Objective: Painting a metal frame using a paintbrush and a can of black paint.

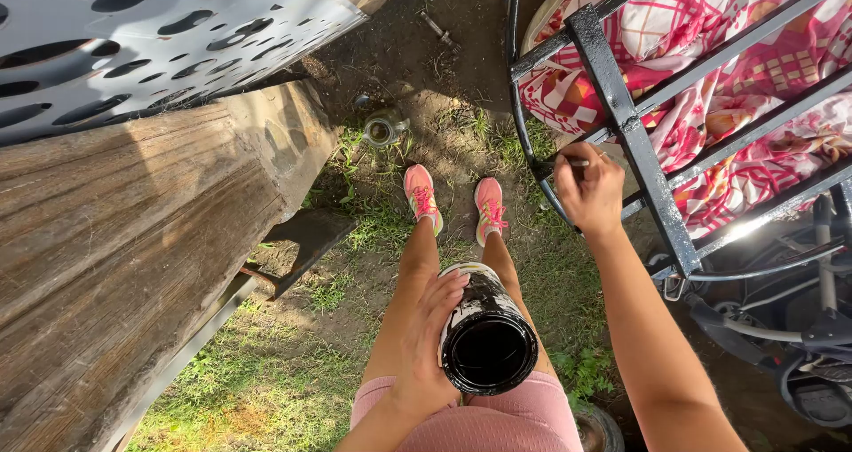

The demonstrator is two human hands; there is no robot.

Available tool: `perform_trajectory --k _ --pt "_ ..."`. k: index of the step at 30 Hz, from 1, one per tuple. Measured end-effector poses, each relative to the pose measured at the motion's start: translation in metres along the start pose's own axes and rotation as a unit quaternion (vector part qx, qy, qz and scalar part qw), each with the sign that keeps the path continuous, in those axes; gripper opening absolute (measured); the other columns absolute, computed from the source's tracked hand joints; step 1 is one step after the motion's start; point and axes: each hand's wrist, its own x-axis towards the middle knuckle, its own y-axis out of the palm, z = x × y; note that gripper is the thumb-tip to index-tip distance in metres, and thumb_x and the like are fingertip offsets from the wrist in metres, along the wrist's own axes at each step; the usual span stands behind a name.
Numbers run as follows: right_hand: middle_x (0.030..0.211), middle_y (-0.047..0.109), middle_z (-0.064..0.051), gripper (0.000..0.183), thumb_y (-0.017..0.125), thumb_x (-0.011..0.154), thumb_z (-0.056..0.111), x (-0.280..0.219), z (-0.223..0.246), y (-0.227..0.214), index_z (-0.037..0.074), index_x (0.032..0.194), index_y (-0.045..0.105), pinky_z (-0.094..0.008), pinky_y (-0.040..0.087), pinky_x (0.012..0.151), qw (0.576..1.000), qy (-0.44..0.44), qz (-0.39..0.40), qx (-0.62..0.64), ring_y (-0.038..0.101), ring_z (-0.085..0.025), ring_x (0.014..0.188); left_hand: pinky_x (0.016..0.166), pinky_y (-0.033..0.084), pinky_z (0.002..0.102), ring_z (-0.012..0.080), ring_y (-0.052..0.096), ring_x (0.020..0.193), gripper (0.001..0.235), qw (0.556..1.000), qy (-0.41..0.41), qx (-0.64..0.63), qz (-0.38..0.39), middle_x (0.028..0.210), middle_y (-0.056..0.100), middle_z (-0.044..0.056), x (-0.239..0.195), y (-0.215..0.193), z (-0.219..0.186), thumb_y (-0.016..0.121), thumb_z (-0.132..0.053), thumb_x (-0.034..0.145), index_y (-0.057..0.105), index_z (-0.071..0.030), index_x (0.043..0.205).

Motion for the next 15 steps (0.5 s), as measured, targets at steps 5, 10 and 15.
perform_trajectory --k 5,10,15 --pt "0.078 0.065 -0.011 0.027 0.053 0.104 0.023 0.054 0.007 0.011 -0.001 0.103 0.065 -0.037 0.047 0.056 0.998 -0.035 0.04 0.023 0.058 -0.022 0.061 0.126 0.039 0.062 0.0429 0.051 0.144 0.055 1.0 0.01 0.007 0.007 0.151 0.05 0.022 0.001 0.004 0.001 0.06 -0.022 0.104 0.038 -0.001 0.149" --pt "0.089 0.066 -0.013 0.014 0.052 0.109 0.008 0.072 0.015 0.013 -0.001 0.11 0.062 -0.035 0.049 0.059 0.986 -0.132 -0.062 0.076 0.062 -0.023 0.07 0.127 0.035 0.065 0.0428 0.051 0.144 0.057 1.0 0.011 0.014 0.004 0.151 0.051 0.02 0.001 0.004 0.002 0.062 -0.025 0.103 0.038 -0.002 0.149" --pt "0.091 0.072 -0.014 0.017 0.056 0.108 0.009 0.018 -0.001 0.021 0.001 0.115 0.068 -0.031 0.052 0.048 0.991 -0.13 -0.038 0.012 0.061 -0.017 0.059 0.126 0.037 0.065 0.042 0.052 0.143 0.056 1.0 0.02 0.019 -0.008 0.15 0.051 0.02 0.004 0.006 0.005 0.06 -0.029 0.104 0.039 -0.001 0.149"
